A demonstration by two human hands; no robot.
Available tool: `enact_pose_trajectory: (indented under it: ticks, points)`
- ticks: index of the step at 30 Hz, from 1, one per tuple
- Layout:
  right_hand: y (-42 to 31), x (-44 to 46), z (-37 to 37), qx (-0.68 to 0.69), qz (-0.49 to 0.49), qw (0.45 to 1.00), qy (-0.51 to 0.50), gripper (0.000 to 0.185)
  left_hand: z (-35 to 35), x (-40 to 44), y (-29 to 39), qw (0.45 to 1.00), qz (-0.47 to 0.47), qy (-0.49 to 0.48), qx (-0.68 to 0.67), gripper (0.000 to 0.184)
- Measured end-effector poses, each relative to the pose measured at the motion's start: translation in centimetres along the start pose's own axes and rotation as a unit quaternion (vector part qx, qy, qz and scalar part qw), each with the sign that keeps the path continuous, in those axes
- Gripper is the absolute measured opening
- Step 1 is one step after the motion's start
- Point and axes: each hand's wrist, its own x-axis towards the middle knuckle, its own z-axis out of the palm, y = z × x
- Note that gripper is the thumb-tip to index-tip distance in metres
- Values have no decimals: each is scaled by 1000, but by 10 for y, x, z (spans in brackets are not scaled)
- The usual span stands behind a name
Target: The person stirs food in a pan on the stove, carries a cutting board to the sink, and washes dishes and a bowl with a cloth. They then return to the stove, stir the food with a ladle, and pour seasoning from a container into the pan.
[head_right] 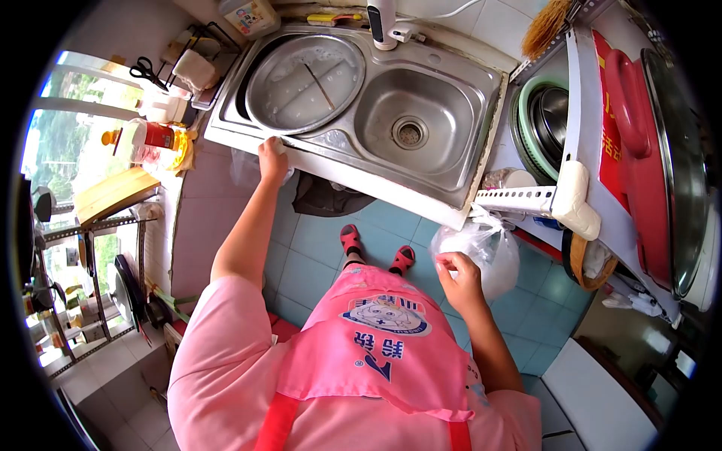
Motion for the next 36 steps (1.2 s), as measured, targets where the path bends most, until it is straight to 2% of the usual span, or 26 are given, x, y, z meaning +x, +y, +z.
enact_pose_trajectory:
  ticks: [1, 4, 7, 10, 11, 13, 15, 17, 18, 19, 21, 22, 23, 25, 28, 30, 31, 33, 34, 35, 36]
  points:
    - [-2, 1, 2, 0, 0, 1000, -4, 10, 6, 1, -2, 995, 84, 13, 46, 53]
    - [-8, 3, 9, 2, 5, 1000, -7, 11, 39, -14, 20, 997, 38, 17, 60, 55]
    - [-14, 6, 14, 10, 7, 1000, -5, 11, 62, -35, 50, 987, 136, -11, 82, 52]
    - [-13, 4, 13, 15, 11, 1000, 0, 11, 85, -52, 84, 983, 156, -78, 48, 52]
    - [-12, 3, 13, 14, 18, 1000, 3, 11, 97, -60, 91, 978, 198, -29, 51, 47]
    - [-10, 3, 11, 13, 21, 1000, 7, 12, 114, -83, 108, 969, 226, -93, 37, 49]
    - [-8, 2, 8, 26, 9, 1000, 1, 13, 127, -114, 139, 943, 293, -151, 46, 45]
    - [-5, 5, 3, 30, 9, 999, 10, 15, 130, -138, 177, 941, 253, -214, -64, 44]
    - [-2, 6, 0, 34, 13, 999, 15, 16, 143, -134, 179, 909, 273, -251, -189, 45]
    - [4, 11, -4, 28, 11, 999, 19, 16, 104, -131, 221, 829, -33, -447, -334, 44]
    - [13, 24, -12, 78, 12, 996, 44, 23, 67, -130, 254, 665, -171, -437, -582, 42]
    - [4, 34, -17, 119, 9, 992, 51, 28, 47, -127, 269, 604, -182, -431, -645, 41]
    - [-6, 48, -22, 159, 4, 986, 57, 32, 39, -118, 270, 532, -170, -481, -677, 40]
    - [-23, 77, -27, 214, 10, 975, 54, 44, -4, -113, 285, 488, -280, -443, -697, 39]
    - [-67, 123, -20, 210, -32, 975, 64, 47, -23, -100, 269, 452, -237, -430, -744, 41]
    - [-89, 150, -7, 315, 50, 947, 36, 44, -43, -91, 260, 425, -213, -435, -765, 44]
    - [-98, 159, 5, 314, 46, 948, 37, 44, -56, -84, 255, 416, -196, -439, -772, 45]
    - [-112, 183, 32, 378, 135, 913, -76, 37, -85, -69, 243, 420, -183, -428, -779, 47]
    - [-117, 192, 48, 409, 161, 890, -119, 23, -93, -58, 230, 423, -184, -422, -780, 47]
    - [-121, 199, 63, 406, 157, 892, -125, 23, -102, -48, 218, 441, -183, -413, -776, 47]
    - [-137, 206, 78, 439, 106, 887, -98, 19, -112, -37, 206, 459, -196, -399, -769, 46]
